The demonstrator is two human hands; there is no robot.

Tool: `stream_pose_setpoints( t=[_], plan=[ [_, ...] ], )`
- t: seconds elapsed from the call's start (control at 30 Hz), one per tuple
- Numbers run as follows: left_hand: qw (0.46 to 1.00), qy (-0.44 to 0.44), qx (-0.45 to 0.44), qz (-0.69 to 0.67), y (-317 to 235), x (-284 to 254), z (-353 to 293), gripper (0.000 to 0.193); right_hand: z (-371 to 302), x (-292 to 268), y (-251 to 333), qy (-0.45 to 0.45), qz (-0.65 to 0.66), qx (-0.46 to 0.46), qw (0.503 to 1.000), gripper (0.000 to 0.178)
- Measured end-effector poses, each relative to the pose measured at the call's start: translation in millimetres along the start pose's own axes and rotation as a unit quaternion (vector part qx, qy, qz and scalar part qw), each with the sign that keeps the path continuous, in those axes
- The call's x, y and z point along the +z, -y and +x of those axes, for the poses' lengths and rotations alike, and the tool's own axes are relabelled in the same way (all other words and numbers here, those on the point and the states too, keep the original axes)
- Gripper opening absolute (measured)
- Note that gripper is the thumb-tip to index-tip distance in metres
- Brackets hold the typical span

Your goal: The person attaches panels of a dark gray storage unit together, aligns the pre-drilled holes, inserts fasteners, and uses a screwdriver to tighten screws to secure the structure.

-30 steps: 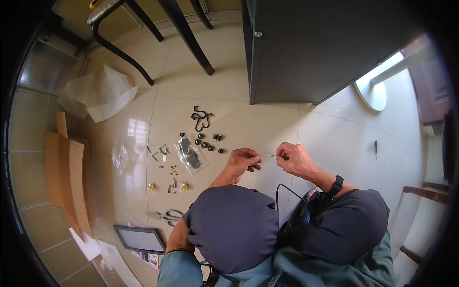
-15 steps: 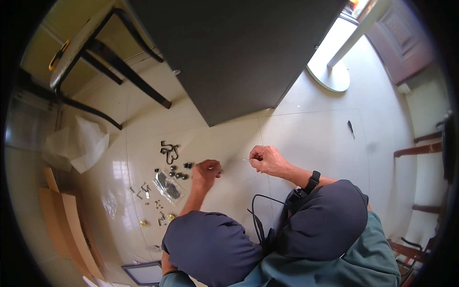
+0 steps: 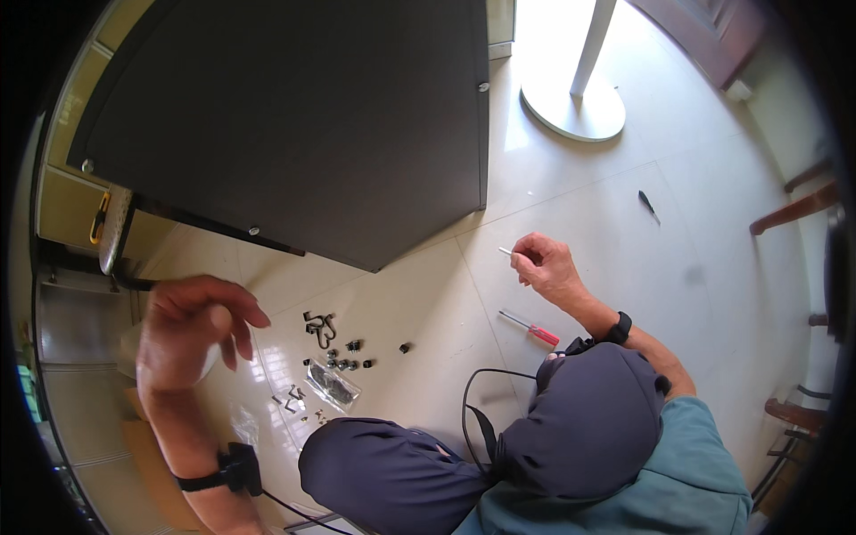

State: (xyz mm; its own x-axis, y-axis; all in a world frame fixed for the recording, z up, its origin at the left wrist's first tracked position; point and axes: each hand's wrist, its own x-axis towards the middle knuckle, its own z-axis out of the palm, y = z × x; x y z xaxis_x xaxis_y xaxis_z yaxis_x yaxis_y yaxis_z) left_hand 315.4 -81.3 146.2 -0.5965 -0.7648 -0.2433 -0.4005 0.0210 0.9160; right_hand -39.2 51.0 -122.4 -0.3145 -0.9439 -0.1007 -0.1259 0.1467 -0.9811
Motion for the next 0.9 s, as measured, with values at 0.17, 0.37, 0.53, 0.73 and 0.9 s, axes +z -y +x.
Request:
stream_pose_setpoints(
  t=[0.17, 0.37, 0.53, 0.73, 0.9],
  plan=[
    [0.998, -0.042, 0.004, -0.051, -67, 64, 46, 0.027, -9, -11, -1, -0.075, 0.080, -0.035, 0.993, 0.008],
    [0.980, 0.031, -0.119, -0.158, -15, 183, 131, 0.026, -17, -21, 5, -0.182, 0.084, -0.146, 0.969, 0.003],
    [0.924, 0.088, -0.249, -0.276, 59, 277, 147, 0.041, -31, -34, 10, -0.218, -0.041, -0.214, 0.951, 0.007],
    [0.887, 0.051, -0.260, -0.379, 106, 324, 144, 0.016, -44, -37, -19, -0.162, -0.075, -0.210, 0.961, 0.012],
    [0.900, -0.048, -0.257, -0.350, 152, 321, 151, 0.022, -56, -39, -36, -0.073, -0.136, -0.146, 0.977, 0.022]
  ],
)
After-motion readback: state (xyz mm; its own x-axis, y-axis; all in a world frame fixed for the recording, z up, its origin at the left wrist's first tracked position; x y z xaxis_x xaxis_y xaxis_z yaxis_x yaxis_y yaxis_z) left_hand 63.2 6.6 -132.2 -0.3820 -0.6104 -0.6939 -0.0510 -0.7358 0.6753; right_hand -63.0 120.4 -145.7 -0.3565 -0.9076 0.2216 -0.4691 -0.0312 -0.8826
